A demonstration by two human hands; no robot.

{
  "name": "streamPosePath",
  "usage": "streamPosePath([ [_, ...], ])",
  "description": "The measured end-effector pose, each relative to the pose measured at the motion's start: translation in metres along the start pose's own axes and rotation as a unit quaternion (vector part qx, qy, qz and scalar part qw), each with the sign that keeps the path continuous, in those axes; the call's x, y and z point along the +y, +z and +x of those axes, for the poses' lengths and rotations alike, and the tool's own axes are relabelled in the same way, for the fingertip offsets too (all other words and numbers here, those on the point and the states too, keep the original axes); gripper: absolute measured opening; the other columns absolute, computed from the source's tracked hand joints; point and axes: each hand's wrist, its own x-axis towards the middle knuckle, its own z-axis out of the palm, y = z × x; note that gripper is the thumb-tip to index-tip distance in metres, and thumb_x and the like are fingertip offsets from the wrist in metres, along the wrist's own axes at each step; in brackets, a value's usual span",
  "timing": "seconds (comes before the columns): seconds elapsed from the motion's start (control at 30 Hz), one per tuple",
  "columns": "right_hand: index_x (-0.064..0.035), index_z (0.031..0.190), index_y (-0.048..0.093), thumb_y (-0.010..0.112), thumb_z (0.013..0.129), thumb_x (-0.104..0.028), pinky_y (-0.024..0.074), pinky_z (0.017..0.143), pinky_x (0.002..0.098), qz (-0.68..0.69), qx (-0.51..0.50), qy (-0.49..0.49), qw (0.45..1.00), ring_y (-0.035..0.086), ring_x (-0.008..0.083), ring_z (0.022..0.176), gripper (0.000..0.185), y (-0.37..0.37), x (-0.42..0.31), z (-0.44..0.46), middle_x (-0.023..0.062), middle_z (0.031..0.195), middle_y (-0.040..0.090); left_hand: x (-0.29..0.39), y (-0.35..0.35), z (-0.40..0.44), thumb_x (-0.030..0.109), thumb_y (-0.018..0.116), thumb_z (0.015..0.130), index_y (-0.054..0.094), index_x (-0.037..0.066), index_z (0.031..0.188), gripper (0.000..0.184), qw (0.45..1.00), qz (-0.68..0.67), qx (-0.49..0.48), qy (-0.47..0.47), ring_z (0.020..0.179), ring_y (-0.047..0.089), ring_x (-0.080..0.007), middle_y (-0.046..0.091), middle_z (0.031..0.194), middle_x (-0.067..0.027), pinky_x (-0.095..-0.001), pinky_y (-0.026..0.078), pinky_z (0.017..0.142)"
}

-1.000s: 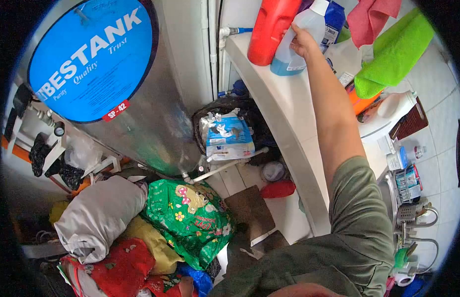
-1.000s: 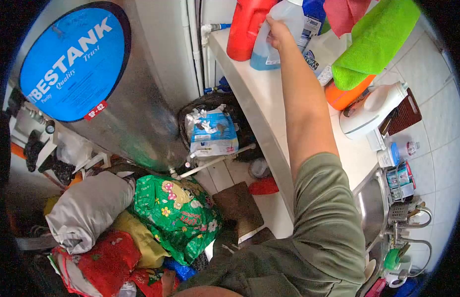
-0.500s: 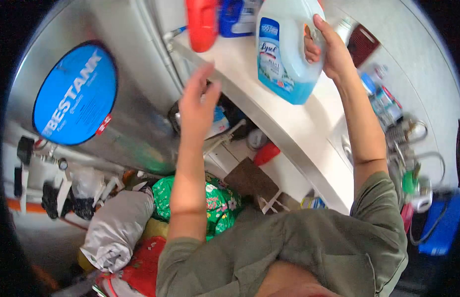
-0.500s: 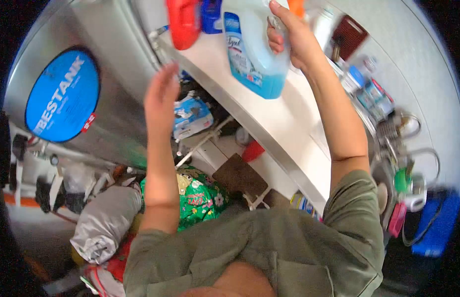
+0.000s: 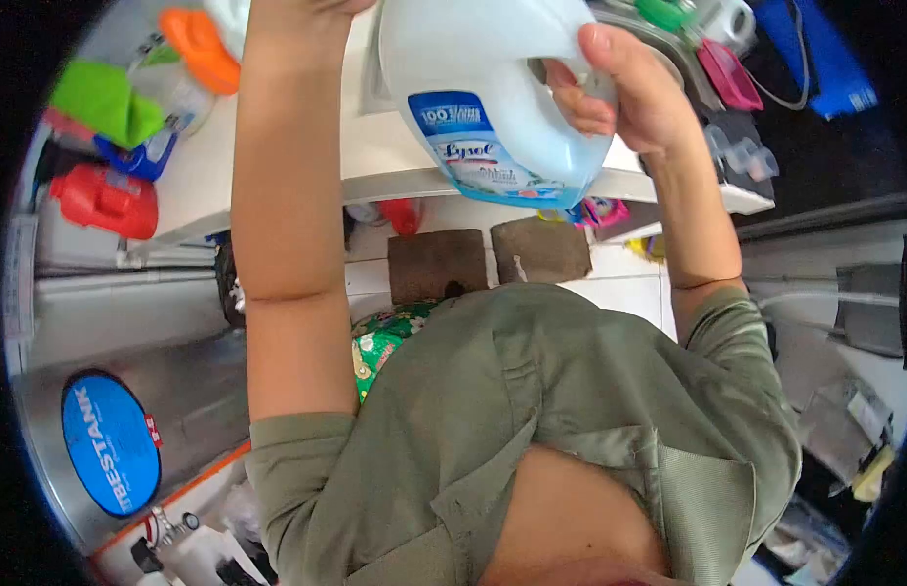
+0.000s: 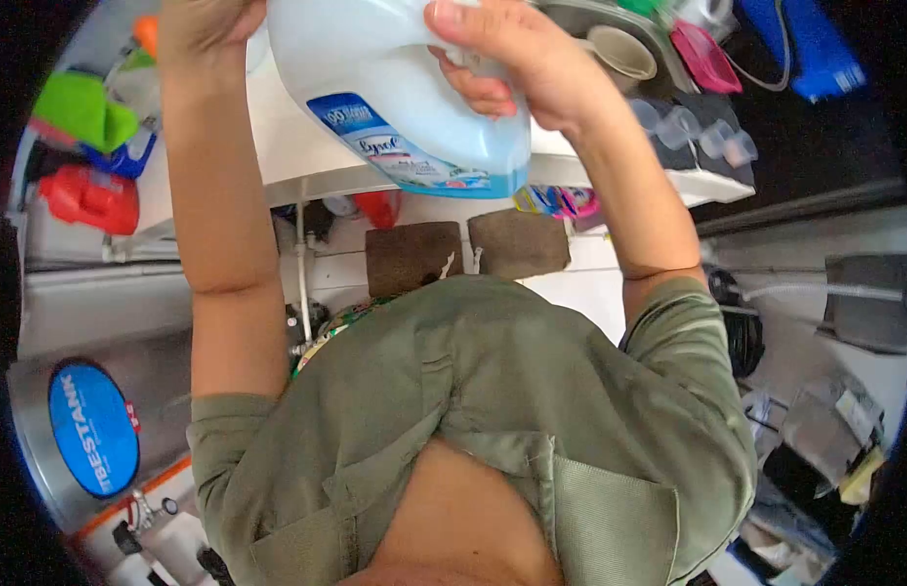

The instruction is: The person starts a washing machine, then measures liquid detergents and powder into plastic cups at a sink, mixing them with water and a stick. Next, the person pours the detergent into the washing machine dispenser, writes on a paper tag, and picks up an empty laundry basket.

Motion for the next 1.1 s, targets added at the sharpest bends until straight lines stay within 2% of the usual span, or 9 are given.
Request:
streamPosePath([
  [0.17, -0.0063, 0.078, 0.056, 0.065, 0.080, -0.036, 0.0244, 0.038, 0.0196, -0.026, 0.145, -0.006, 0.989, 0.035, 0.0031, 0.041, 0.031, -0.031, 0.020, -0.079, -0.0043, 0.050, 0.042, -0.048, 0.108, 0.033, 0.012, 0.066, 0.078, 0.057, 0.000, 0.094, 0.021, 0.904, 0.284, 0.273, -0.164, 0.068, 0.056, -0.0077, 0.059, 0.074, -0.0024, -0.0186, 0.044, 0.060],
  [0.3, -0.0020, 0.105, 0.062, 0.069, 0.079, -0.031, 0.0457, 0.071, 0.0233, -0.058, 0.114, 0.002, 0.992, 0.058, 0.0084, 0.080, 0.040, -0.056, 0.024, -0.128, 0.0043, 0.090, 0.065, -0.025, 0.114, 0.038, 0.001, 0.060, 0.074, 0.053, 0.006, 0.115, 0.042, 0.878, 0.376, -0.027, -0.296, 0.090, 0.055, -0.0135, 0.059, 0.104, -0.0026, -0.0287, 0.044, 0.081],
  [0.4, -0.0015, 0.105, 0.062, 0.069, 0.079, -0.029, 0.0448, 0.072, 0.0227, -0.074, 0.116, -0.037, 0.990, 0.057, 0.0080, 0.082, 0.038, -0.064, 0.023, -0.150, 0.0038, 0.090, 0.064, -0.016, 0.131, 0.052, -0.007, 0.065, 0.058, 0.057, 0.004, 0.107, 0.051, 0.842, 0.455, -0.265, -0.115, 0.088, 0.058, -0.0144, 0.058, 0.101, -0.0044, -0.0262, 0.047, 0.074],
  [0.57, -0.0023, 0.105, 0.062, 0.068, 0.080, -0.028, 0.0445, 0.074, 0.0232, 0.003, 0.106, 0.048, 0.993, 0.056, 0.0077, 0.083, 0.036, -0.085, 0.024, -0.178, 0.0034, 0.091, 0.064, -0.040, 0.159, 0.072, 0.003, 0.071, 0.065, 0.059, -0.001, 0.092, 0.030, 0.805, 0.476, -0.253, -0.247, 0.082, 0.058, -0.0150, 0.059, 0.095, -0.0080, -0.0263, 0.048, 0.064],
  [0.67, -0.0021, 0.106, 0.061, 0.068, 0.080, -0.027, 0.0439, 0.077, 0.0243, -0.016, 0.092, 0.073, 0.993, 0.056, 0.0087, 0.085, 0.036, -0.094, 0.052, -0.183, 0.0033, 0.093, 0.064, -0.044, 0.187, 0.084, 0.005, 0.069, 0.071, 0.058, -0.001, 0.081, 0.016, 0.537, 0.638, -0.268, -0.482, 0.067, 0.058, -0.0182, 0.059, 0.077, -0.0116, -0.0283, 0.046, 0.059],
  [0.77, -0.0016, 0.106, 0.061, 0.068, 0.080, -0.026, 0.0430, 0.081, 0.0249, -0.005, 0.092, 0.067, 0.993, 0.056, 0.0092, 0.087, 0.037, -0.095, 0.058, -0.188, 0.0035, 0.094, 0.064, -0.062, 0.186, 0.053, 0.007, 0.070, 0.069, 0.058, 0.000, 0.086, 0.022, 0.788, 0.521, -0.292, -0.149, 0.069, 0.058, -0.0249, 0.059, 0.079, -0.0135, -0.0331, 0.046, 0.062],
  [0.9, -0.0022, 0.105, 0.062, 0.069, 0.079, -0.026, 0.0433, 0.080, 0.0249, -0.023, 0.083, 0.065, 0.994, 0.056, 0.0088, 0.086, 0.036, -0.101, 0.091, -0.189, 0.0031, 0.093, 0.064, -0.069, 0.190, 0.077, 0.005, 0.072, 0.060, 0.050, 0.005, 0.106, 0.051, 0.514, 0.510, -0.299, -0.622, 0.100, 0.050, -0.0334, 0.052, 0.108, -0.0143, -0.0403, 0.042, 0.083],
  [1.0, -0.0025, 0.103, 0.063, 0.070, 0.078, -0.027, 0.0435, 0.079, 0.0255, -0.033, 0.088, 0.073, 0.993, 0.056, 0.0092, 0.086, 0.036, -0.104, 0.094, -0.188, 0.0034, 0.092, 0.065, -0.076, 0.182, 0.034, 0.014, 0.071, 0.067, 0.054, 0.005, 0.102, 0.040, 0.747, 0.523, -0.340, -0.230, 0.083, 0.057, -0.0312, 0.058, 0.095, -0.0150, -0.0365, 0.047, 0.070],
  [1.1, -0.0024, 0.101, 0.063, 0.070, 0.077, -0.030, 0.0437, 0.078, 0.0257, -0.047, 0.084, 0.083, 0.992, 0.056, 0.0095, 0.084, 0.037, -0.106, 0.103, -0.188, 0.0035, 0.090, 0.065, -0.080, 0.177, 0.031, 0.021, 0.068, 0.073, 0.056, 0.006, 0.104, 0.036, 0.629, 0.559, -0.419, -0.340, 0.076, 0.059, -0.0234, 0.062, 0.093, -0.0119, -0.0316, 0.048, 0.065],
])
